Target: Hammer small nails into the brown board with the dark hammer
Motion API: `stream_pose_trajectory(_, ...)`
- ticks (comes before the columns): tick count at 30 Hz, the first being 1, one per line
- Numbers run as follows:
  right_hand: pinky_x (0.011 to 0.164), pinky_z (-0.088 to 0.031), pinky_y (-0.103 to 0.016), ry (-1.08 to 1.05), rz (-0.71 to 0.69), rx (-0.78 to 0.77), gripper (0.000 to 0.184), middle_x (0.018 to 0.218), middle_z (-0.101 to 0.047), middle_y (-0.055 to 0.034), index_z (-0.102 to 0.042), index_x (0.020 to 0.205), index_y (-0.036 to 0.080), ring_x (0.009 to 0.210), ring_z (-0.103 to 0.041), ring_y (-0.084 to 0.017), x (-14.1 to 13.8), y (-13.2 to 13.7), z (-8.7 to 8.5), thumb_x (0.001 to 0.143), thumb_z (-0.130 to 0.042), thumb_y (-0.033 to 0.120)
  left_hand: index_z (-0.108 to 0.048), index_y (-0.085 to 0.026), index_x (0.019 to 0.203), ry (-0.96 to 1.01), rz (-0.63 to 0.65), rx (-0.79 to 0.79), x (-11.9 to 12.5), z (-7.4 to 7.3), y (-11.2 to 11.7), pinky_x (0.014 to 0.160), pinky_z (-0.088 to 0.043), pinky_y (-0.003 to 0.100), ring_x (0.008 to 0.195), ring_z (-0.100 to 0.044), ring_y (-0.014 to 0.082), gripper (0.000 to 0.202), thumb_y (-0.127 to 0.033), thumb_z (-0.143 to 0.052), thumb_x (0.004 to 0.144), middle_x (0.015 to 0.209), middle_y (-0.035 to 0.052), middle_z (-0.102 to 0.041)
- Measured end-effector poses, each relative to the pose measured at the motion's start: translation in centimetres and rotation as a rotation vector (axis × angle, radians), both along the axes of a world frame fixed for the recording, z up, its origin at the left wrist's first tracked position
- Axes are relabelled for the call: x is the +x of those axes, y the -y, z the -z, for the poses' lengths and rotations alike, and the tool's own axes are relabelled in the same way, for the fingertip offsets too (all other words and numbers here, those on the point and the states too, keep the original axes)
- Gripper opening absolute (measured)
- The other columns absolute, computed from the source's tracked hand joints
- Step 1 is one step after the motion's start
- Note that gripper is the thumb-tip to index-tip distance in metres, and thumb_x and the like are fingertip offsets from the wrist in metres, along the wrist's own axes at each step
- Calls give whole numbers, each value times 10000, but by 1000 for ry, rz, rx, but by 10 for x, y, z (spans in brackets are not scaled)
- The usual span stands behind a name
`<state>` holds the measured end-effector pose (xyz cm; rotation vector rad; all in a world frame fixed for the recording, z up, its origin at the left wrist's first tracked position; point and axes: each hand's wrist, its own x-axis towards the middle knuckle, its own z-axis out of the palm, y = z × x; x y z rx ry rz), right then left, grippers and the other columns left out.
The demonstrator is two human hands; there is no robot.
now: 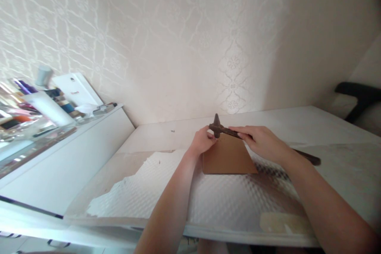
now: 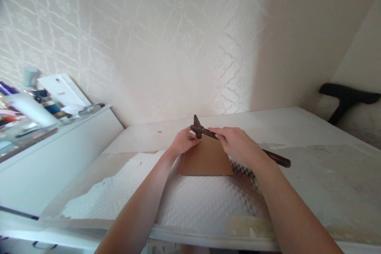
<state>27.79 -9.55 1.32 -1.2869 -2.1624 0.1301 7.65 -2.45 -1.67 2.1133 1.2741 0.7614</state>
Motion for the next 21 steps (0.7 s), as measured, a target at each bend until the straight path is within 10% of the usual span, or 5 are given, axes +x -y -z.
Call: stream_pose_trajectory(21,785,-466,-310,-2,-7,14,405,1004,-656,-5,-539,1175,302,882,-610,-188,0,-3,4,828,-384,161,-549,-153,1011,-30,4,-3,1,-2,2,674,-464,237,712,-615,145,359,-143,-583,654,752,30,-666)
